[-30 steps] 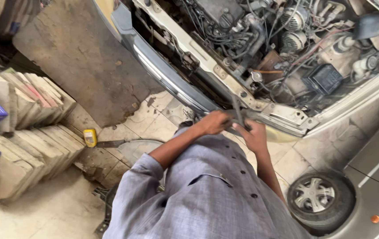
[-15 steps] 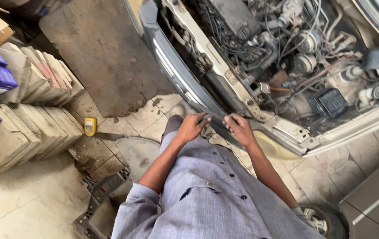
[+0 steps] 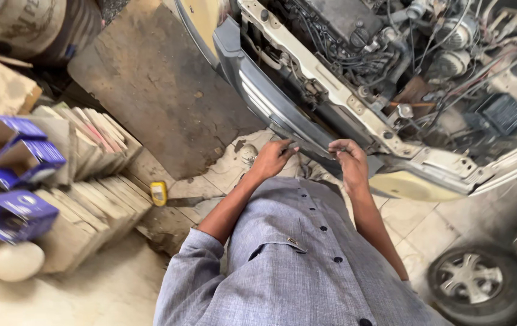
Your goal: The person uses a ratchet and a long metal rod to work on components near the front headlight and inside the engine bay, then wipes a plastic container with a cloth before placing it back into the engine area.
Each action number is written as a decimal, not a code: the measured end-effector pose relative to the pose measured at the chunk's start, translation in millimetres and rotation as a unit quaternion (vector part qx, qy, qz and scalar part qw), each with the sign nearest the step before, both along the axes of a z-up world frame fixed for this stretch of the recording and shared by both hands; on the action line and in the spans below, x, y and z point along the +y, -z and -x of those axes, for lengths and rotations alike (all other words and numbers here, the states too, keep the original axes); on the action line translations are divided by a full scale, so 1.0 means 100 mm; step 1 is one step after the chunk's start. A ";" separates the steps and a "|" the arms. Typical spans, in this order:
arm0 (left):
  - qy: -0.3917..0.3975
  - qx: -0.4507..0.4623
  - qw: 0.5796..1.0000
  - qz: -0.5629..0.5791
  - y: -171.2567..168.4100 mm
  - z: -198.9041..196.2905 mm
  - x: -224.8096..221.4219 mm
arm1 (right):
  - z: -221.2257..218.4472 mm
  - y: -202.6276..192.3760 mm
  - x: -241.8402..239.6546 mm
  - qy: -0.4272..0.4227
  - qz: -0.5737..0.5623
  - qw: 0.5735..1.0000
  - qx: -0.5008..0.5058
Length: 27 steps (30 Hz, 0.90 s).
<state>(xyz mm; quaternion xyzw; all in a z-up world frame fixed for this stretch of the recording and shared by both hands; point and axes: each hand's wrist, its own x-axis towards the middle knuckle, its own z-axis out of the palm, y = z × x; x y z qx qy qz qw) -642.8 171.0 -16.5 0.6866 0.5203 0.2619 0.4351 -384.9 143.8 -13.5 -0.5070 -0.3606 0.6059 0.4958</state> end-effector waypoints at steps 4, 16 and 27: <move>-0.001 0.023 1.000 0.019 0.02 0.32 0.15 | 0.46 -0.18 -0.11 0.079 0.011 0.997 -0.019; 0.059 0.009 0.998 -0.026 0.18 0.50 0.54 | 0.38 0.00 -0.46 0.192 0.100 0.976 -0.007; -0.003 0.019 0.995 0.099 0.18 0.16 0.46 | -0.21 0.68 -0.26 0.197 0.200 0.954 0.103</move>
